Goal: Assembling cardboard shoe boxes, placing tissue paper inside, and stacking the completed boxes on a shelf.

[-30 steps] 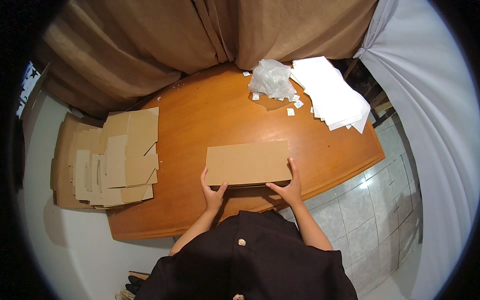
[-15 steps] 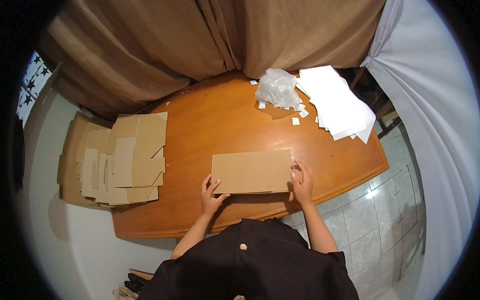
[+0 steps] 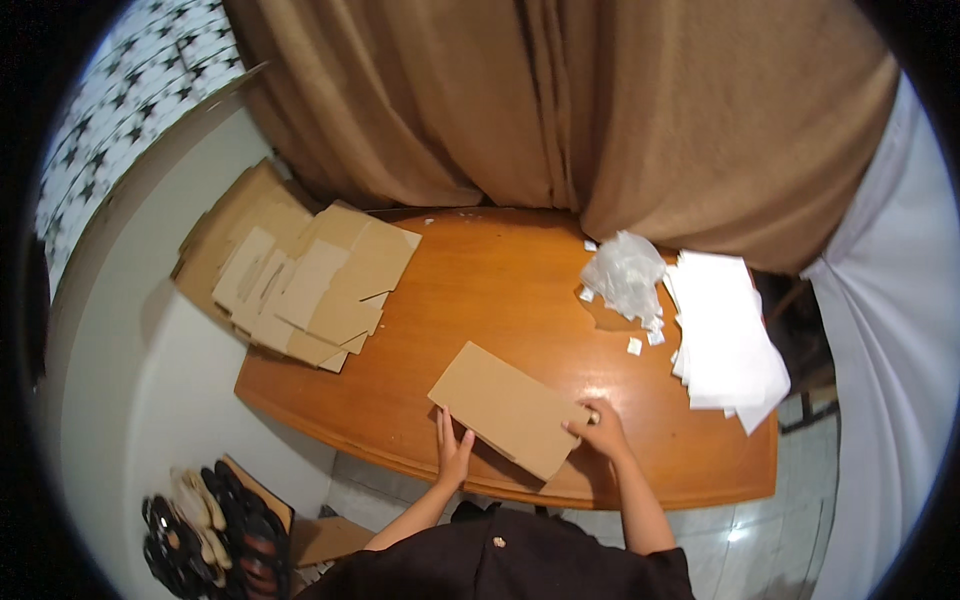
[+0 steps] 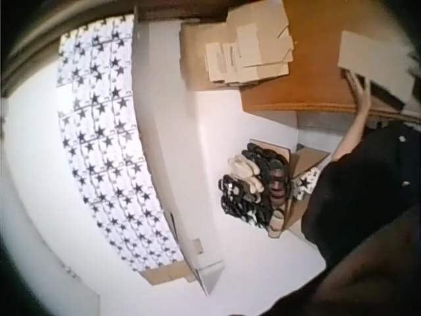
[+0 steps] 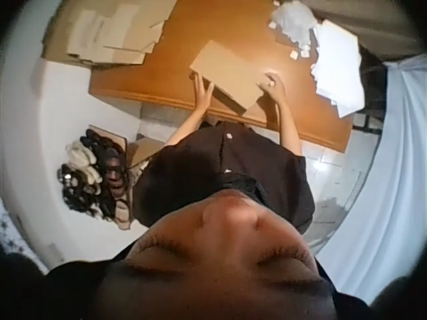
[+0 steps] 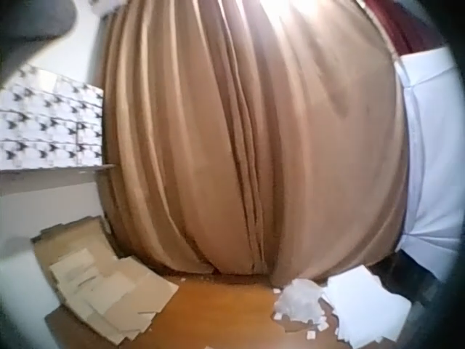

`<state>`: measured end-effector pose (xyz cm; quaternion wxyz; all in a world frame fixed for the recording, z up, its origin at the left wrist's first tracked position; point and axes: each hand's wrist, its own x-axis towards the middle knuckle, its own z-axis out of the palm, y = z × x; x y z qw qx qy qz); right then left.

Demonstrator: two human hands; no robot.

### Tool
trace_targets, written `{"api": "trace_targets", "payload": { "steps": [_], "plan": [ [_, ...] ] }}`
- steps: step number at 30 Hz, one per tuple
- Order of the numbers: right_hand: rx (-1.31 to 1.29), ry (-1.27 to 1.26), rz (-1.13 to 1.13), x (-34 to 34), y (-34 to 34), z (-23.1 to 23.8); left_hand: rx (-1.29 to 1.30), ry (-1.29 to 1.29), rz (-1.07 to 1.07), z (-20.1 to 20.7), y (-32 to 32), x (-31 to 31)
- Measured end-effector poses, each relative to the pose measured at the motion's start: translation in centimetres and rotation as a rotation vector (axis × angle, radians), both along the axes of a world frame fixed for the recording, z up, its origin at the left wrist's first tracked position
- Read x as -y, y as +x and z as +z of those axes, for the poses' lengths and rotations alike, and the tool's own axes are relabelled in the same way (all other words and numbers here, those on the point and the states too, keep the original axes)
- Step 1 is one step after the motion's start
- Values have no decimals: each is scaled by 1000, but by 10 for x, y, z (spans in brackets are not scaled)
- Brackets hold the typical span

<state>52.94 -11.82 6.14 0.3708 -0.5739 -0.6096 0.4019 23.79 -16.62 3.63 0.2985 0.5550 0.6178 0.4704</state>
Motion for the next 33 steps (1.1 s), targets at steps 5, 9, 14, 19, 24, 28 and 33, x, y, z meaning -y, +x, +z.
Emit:
{"api": "trace_targets", "payload": {
  "steps": [5, 9, 14, 19, 24, 28, 33],
  "plan": [
    [-66, 3, 96, 24, -13, -11, 215, -73, 50, -6, 40, 27],
    [-50, 79, 225, 58, -19, -26, 417, -35, 75, -23, 54, 40],
    [-434, -45, 384, 92, -45, -2, 660, -10, 131, 26, 49, 57],
    [-456, 39, 671, 110, -108, 44, 694, 224, 331, 94, -3, 127],
    [-197, 525, 963, 161, -205, 95, 710, 501, 661, 141, -46, 258],
    [-529, 506, 1192, 254, -277, 106, 662, 680, 803, 146, -64, 384],
    [-779, 230, 1388, 396, -334, 112, -50, 427, 874, 184, -64, 554]
  ]
}}
